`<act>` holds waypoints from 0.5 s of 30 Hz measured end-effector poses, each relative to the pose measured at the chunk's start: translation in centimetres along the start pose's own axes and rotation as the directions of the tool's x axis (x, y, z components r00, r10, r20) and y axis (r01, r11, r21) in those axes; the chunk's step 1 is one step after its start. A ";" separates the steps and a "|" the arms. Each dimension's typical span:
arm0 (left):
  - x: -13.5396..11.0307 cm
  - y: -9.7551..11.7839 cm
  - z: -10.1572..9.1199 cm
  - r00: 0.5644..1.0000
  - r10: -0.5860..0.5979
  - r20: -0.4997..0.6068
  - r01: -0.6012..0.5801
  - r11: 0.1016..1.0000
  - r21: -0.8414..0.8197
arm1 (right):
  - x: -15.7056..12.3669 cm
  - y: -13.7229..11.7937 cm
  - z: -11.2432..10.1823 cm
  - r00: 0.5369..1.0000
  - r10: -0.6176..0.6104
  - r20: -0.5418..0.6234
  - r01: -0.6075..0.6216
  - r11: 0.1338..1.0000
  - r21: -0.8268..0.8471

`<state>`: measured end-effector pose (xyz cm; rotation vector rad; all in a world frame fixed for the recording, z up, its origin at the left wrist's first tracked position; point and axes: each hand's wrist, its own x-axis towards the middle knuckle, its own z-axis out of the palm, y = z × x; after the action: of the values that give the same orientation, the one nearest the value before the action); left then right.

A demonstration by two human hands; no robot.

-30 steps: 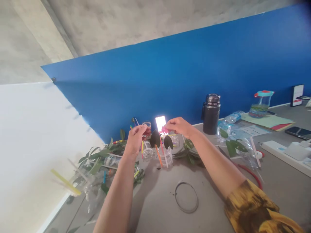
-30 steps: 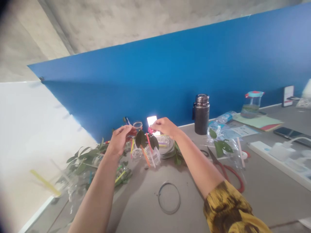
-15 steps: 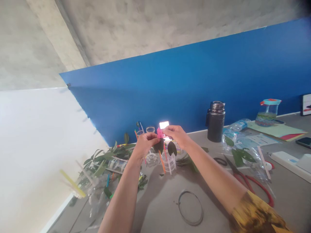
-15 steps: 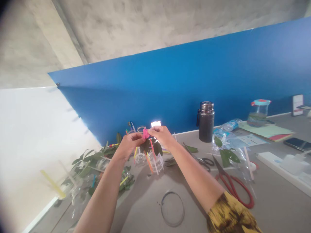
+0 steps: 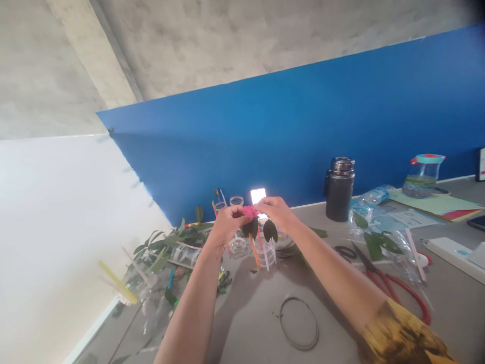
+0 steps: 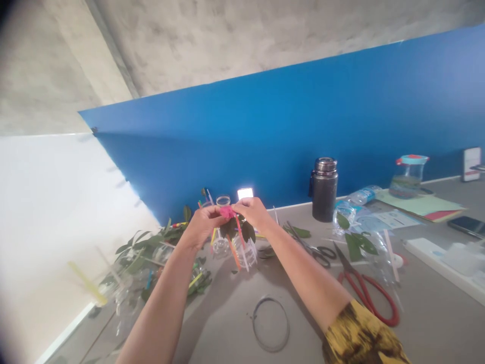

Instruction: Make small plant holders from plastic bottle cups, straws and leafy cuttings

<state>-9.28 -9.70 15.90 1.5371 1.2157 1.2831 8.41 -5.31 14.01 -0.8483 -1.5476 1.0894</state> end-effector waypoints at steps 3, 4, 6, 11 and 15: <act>0.0 0.1 0.1 1.000 0.010 0.011 -0.010 1.000 -0.004 | 0.1 0.0 0.0 1.000 0.002 -0.008 -0.002 1.000 0.010; -0.1 0.1 0.1 1.000 0.012 0.015 -0.012 1.000 -0.005 | 0.1 0.0 0.1 1.000 0.002 -0.011 -0.002 1.000 0.014; -0.1 0.2 0.2 1.000 0.011 0.021 -0.011 1.000 -0.006 | 0.1 0.0 0.1 1.000 0.001 -0.017 0.000 1.000 0.018; -0.2 0.3 0.2 0.999 0.025 0.025 -0.025 1.000 0.018 | 0.2 0.1 0.1 0.999 0.012 -0.030 -0.012 1.000 -0.017; -0.3 0.4 0.2 1.000 0.014 -0.004 -0.014 1.000 -0.012 | 0.2 0.0 0.1 1.000 0.018 -0.023 -0.019 0.999 -0.042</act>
<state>-9.01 -10.03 16.14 1.5383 1.1997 1.3008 8.28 -5.16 14.05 -0.9026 -1.5511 1.0606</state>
